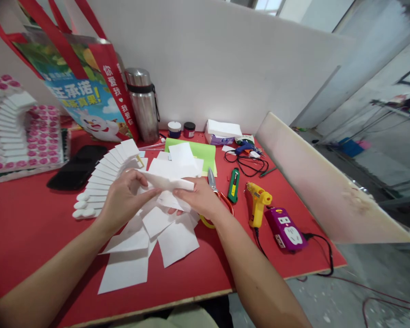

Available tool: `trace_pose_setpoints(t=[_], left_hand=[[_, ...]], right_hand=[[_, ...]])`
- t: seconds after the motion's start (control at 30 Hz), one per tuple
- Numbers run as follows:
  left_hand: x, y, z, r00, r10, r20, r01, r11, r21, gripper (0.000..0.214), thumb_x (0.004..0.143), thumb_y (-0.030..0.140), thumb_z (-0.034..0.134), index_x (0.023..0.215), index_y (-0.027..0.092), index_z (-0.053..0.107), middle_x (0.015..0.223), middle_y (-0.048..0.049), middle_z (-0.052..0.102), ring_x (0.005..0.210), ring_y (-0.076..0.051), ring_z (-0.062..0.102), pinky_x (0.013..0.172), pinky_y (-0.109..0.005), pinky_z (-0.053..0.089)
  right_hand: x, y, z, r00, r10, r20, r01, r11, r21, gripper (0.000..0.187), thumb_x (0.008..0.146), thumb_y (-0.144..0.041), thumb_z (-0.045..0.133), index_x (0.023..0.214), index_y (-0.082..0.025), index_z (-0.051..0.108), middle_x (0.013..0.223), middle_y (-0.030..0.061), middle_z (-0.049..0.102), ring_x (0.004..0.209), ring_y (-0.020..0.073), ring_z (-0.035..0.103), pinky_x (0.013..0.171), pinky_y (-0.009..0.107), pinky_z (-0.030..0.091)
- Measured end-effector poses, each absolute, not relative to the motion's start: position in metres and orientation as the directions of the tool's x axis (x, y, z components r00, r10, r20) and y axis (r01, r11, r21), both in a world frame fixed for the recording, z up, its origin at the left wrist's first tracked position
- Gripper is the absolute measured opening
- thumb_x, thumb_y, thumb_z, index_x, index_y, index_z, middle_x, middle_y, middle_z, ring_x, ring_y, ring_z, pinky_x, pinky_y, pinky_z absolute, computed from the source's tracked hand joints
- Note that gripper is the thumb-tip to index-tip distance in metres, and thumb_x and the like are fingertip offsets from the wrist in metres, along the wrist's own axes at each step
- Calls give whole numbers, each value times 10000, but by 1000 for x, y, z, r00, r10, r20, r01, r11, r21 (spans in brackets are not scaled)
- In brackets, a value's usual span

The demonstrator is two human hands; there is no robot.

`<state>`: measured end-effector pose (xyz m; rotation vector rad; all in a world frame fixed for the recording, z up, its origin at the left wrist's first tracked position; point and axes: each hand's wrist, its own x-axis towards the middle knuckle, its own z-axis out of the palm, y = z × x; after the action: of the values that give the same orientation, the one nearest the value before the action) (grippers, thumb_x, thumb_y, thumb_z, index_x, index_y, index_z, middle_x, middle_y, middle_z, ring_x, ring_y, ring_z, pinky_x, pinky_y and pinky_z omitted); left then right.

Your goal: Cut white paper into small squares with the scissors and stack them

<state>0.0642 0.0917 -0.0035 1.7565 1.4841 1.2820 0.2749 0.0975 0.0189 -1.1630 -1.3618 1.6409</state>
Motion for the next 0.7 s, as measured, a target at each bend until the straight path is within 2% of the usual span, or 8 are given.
trace_pose_setpoints(t=[0.07,0.17,0.23,0.33,0.4,0.5,0.6,0.7], left_hand=[[64,92,-3,-88,941,325,396,-267,879,354,747,279,823,1054,228,654,1051,-35,673,988,-233,624,911,-350,468],[61,94,-1,-115,985,127,58,-121,991,831,663,246,886,1409,273,520,1173,-66,705,1018,-267,684,867,-373,551],[58,96,1,2,995,-96,-181,95,979,767,629,256,915,1330,229,606,1053,-79,753,875,-260,726,761,-358,593],[55,98,3,164,950,-266,-312,306,899,345,659,283,904,941,153,753,879,-96,772,755,-232,729,672,-316,611],[55,97,5,195,943,-268,-331,321,887,239,674,277,896,826,152,763,806,-77,763,688,-200,712,577,-267,595],[56,95,6,235,945,-228,-325,298,898,205,700,280,887,811,149,776,736,-45,741,548,-155,663,465,-244,566],[56,92,5,285,940,-186,-330,278,902,216,733,285,867,880,146,792,754,-52,753,489,-157,655,435,-270,570],[54,91,4,321,934,-156,-375,276,885,203,727,246,852,904,153,812,742,-69,760,522,-191,695,475,-290,587]], right_hand=[[278,98,18,-353,915,-195,19,-202,-979,221,780,-322,780,923,-159,740,673,70,753,570,256,725,504,341,587],[286,101,16,-355,919,-171,-38,-196,-980,237,778,-362,805,874,-152,751,637,67,740,523,228,696,488,325,570],[292,104,15,-353,923,-150,-69,-186,-980,245,772,-379,819,827,-149,756,625,61,732,488,200,670,452,294,537],[298,107,18,-359,923,-139,-74,-176,-982,255,767,-385,829,787,-142,754,611,42,716,422,149,610,401,252,479],[300,108,21,-358,924,-135,-76,-173,-982,261,756,-379,838,801,-136,755,623,29,707,388,113,559,372,233,438],[303,109,27,-318,938,-139,-114,-183,-976,276,709,-343,872,860,-142,757,695,14,706,399,69,500,348,212,392],[306,110,30,-283,948,-144,-177,-199,-964,278,658,-288,893,854,-149,753,706,6,689,435,55,469,351,199,346],[312,111,30,-317,938,-143,-246,-227,-943,245,661,-249,861,860,-148,760,577,-27,602,413,44,418,385,196,310]])
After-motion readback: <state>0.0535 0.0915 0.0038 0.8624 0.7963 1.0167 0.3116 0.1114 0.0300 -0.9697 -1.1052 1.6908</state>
